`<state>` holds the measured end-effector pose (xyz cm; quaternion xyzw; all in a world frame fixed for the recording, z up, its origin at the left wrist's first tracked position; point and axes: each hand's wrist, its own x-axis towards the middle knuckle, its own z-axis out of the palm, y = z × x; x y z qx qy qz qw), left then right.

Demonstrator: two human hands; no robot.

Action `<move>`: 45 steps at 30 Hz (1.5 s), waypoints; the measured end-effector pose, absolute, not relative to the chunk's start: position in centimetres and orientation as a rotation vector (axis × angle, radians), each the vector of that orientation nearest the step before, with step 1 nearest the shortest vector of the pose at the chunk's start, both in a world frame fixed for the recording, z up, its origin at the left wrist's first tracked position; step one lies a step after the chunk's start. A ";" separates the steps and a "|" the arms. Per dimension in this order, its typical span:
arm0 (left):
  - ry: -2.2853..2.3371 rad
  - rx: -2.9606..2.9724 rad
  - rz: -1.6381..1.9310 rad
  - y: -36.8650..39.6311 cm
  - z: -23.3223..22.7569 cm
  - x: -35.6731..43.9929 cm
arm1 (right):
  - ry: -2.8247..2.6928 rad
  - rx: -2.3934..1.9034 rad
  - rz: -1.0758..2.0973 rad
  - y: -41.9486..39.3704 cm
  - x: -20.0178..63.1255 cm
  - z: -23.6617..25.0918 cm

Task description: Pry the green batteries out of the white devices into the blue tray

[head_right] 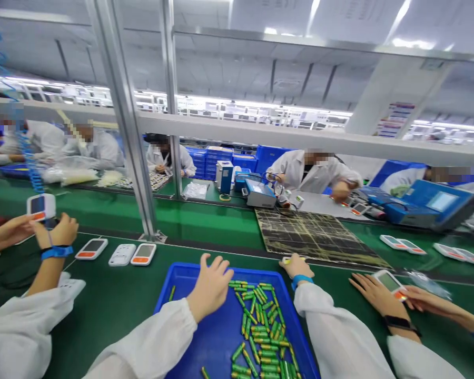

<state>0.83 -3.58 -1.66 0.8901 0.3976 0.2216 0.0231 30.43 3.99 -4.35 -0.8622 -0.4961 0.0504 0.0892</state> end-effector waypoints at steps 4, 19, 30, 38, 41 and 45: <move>1.226 2.681 0.727 -2.7 -2.8 1.5 | -1.542 -2.374 0.191 4.9 28.8 -3.8; 0.923 2.033 1.142 -2.7 -2.6 -0.8 | -0.635 -0.647 1.882 -3.8 14.3 -1.0; 1.189 1.968 1.043 -3.3 -1.2 -0.1 | -1.037 -1.083 1.151 -3.5 16.4 -1.5; 1.071 2.335 0.907 -2.9 -1.7 0.1 | -1.178 -1.143 0.984 -5.6 17.0 -0.5; 1.063 2.344 0.901 -3.1 -1.8 0.3 | -1.375 -1.145 0.905 -6.5 16.1 -0.7; 1.075 2.348 0.880 -3.2 -1.8 0.2 | -1.489 -1.148 0.879 -6.7 15.7 -0.9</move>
